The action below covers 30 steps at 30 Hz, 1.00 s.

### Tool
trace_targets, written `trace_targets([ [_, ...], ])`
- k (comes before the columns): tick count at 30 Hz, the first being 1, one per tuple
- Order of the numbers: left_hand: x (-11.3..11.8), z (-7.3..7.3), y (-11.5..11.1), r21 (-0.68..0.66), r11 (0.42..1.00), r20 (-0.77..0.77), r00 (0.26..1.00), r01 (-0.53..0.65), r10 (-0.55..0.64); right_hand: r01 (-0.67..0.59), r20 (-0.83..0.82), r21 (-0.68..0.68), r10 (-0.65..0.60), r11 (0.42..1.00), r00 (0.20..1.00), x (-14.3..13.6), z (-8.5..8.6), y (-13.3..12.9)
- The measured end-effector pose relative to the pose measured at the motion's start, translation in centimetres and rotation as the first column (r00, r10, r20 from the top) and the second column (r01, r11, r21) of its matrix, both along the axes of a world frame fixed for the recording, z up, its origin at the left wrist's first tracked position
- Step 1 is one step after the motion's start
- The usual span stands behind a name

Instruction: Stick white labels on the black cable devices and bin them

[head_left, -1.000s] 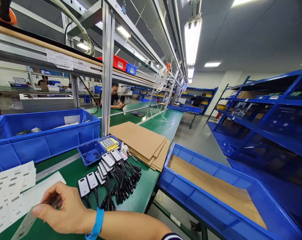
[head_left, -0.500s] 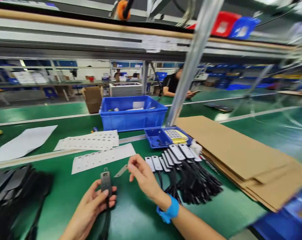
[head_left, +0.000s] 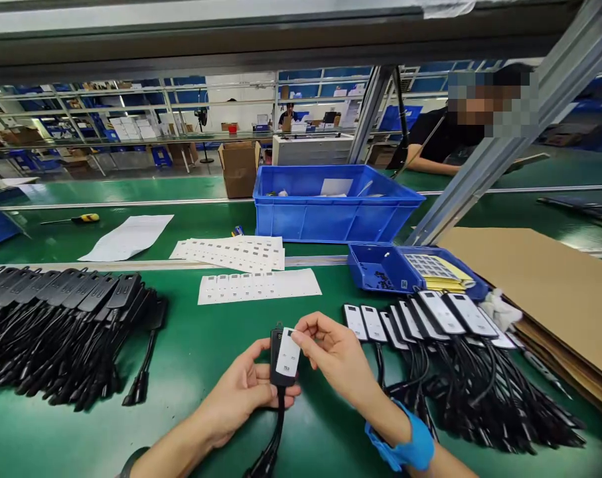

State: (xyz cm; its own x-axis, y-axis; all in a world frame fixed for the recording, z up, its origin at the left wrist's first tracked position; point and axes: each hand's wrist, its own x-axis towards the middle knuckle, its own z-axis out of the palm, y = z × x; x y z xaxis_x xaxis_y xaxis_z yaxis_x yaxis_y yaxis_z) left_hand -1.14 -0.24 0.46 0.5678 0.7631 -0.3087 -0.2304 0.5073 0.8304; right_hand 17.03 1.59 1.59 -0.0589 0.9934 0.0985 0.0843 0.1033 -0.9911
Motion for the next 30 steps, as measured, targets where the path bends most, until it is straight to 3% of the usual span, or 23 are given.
trace_targets([
  [12,0.0,1.1,-0.2,-0.007,0.998,0.006,0.998,0.063,-0.063,-0.049,0.010,-0.031,0.049,0.998,0.999,-0.2,-0.6,-0.6],
  [30,0.4,1.1,-0.4,0.079,0.994,-0.032,0.997,0.075,-0.072,-0.009,0.032,-0.069,0.011,0.998,0.999,-0.5,-0.4,-0.7],
])
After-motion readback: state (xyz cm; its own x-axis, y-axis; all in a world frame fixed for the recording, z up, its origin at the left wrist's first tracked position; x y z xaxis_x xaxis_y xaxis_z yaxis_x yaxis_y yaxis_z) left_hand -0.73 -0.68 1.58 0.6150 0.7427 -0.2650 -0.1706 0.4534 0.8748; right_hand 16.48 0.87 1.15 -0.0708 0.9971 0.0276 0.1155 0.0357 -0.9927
